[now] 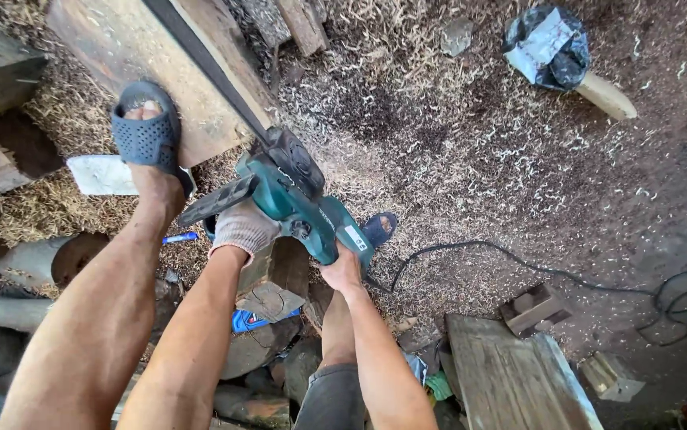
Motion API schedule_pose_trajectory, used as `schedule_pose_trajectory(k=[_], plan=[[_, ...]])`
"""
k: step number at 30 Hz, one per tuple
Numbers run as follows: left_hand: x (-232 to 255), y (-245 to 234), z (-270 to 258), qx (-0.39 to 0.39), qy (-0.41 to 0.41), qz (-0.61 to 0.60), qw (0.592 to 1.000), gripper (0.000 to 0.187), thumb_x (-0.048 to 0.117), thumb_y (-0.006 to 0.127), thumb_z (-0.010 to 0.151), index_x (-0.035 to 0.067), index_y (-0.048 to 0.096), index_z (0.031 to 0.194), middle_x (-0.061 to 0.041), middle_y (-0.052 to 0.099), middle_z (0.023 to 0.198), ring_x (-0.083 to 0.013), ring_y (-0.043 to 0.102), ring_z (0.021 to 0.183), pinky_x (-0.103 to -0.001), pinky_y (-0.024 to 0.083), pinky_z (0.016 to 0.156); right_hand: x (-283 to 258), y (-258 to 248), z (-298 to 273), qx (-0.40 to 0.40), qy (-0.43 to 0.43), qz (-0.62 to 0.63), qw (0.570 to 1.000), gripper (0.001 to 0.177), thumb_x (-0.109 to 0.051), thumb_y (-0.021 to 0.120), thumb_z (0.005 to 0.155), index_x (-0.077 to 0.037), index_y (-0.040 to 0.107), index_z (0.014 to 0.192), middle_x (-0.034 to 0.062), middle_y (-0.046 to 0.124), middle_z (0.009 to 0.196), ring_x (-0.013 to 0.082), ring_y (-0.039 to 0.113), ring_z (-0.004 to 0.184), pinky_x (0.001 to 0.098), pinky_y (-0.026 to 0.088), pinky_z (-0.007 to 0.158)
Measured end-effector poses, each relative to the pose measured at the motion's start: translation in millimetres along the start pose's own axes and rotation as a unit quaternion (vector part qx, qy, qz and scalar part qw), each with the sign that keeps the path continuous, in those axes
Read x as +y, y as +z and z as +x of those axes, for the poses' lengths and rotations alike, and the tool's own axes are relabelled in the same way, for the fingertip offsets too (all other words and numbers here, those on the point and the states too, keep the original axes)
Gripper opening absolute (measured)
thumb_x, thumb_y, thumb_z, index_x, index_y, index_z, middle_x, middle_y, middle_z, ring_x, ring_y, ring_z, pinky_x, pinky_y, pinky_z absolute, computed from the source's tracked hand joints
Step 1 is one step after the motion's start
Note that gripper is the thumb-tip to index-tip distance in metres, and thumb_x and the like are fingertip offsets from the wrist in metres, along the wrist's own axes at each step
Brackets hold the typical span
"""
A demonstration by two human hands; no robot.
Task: Using an electric chainsaw to cut wooden blocks into smaller pieces.
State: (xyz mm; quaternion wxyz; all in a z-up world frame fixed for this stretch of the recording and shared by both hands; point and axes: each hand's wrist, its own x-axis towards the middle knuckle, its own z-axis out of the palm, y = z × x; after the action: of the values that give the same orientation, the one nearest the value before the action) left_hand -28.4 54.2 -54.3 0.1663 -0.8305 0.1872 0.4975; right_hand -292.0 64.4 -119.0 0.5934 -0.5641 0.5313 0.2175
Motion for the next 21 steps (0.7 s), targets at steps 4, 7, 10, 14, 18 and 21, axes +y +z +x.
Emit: schedule_pose_trajectory(k=[4, 7, 10, 14, 18, 21], plan=[[17, -30, -8, -0.037, -0.015, -0.016, 0.999, 0.081, 0.045, 0.084, 0.069, 0.005, 0.059, 0.135, -0.026, 0.061, 0.132, -0.0385, 0.062, 0.121, -0.044, 0.050, 0.101, -13, -7, -13, 0.000, 0.045, -0.004, 0.999, 0.051, -0.015, 0.076, 0.071, -0.011, 0.069, 0.121, 0.0226, 0.073, 0.110, 0.0396, 0.069, 0.108, 0.0456, 0.053, 0.093], [13, -30, -5, -0.087, -0.030, -0.007, 0.996, 0.074, 0.045, 0.083, 0.071, 0.007, 0.063, 0.131, -0.024, 0.063, 0.132, -0.0360, 0.064, 0.122, -0.042, 0.052, 0.103, -23, -11, -25, -0.016, 0.085, -0.019, 0.996, 0.050, -0.014, 0.073, 0.071, -0.012, 0.070, 0.120, 0.0224, 0.074, 0.109, 0.0395, 0.069, 0.107, 0.0457, 0.053, 0.094], [4, -29, -2, -0.092, -0.020, 0.011, 0.995, 0.062, 0.039, 0.082, 0.071, 0.006, 0.071, 0.121, -0.025, 0.068, 0.124, -0.0358, 0.067, 0.117, -0.042, 0.055, 0.099, -32, -10, -37, -0.024, 0.110, -0.028, 0.993, 0.046, -0.015, 0.072, 0.072, -0.012, 0.072, 0.118, 0.0226, 0.074, 0.108, 0.0400, 0.069, 0.107, 0.0461, 0.053, 0.095], [3, -33, 7, -0.127, -0.006, 0.031, 0.991, 0.047, 0.030, 0.084, 0.066, 0.004, 0.078, 0.105, -0.024, 0.073, 0.114, -0.0340, 0.072, 0.111, -0.040, 0.058, 0.095, -40, -13, -40, -0.013, 0.115, -0.034, 0.993, 0.046, -0.016, 0.072, 0.071, -0.011, 0.071, 0.117, 0.0239, 0.073, 0.110, 0.0407, 0.068, 0.109, 0.0464, 0.052, 0.096], [6, -42, -1, -0.150, -0.021, 0.031, 0.988, 0.048, 0.033, 0.084, 0.068, 0.005, 0.078, 0.106, -0.023, 0.073, 0.115, -0.0332, 0.071, 0.111, -0.040, 0.057, 0.095, -51, -17, -47, -0.020, 0.125, -0.030, 0.991, 0.048, -0.015, 0.071, 0.072, -0.010, 0.070, 0.119, 0.0243, 0.072, 0.111, 0.0407, 0.068, 0.110, 0.0460, 0.052, 0.097], [10, -51, -7, -0.153, -0.036, 0.022, 0.987, 0.046, 0.033, 0.082, 0.071, 0.002, 0.078, 0.104, -0.024, 0.075, 0.112, -0.0335, 0.073, 0.107, -0.039, 0.059, 0.093, -59, -21, -50, -0.022, 0.131, -0.027, 0.991, 0.048, -0.015, 0.071, 0.072, -0.009, 0.070, 0.119, 0.0242, 0.072, 0.112, 0.0404, 0.067, 0.111, 0.0456, 0.052, 0.097]])
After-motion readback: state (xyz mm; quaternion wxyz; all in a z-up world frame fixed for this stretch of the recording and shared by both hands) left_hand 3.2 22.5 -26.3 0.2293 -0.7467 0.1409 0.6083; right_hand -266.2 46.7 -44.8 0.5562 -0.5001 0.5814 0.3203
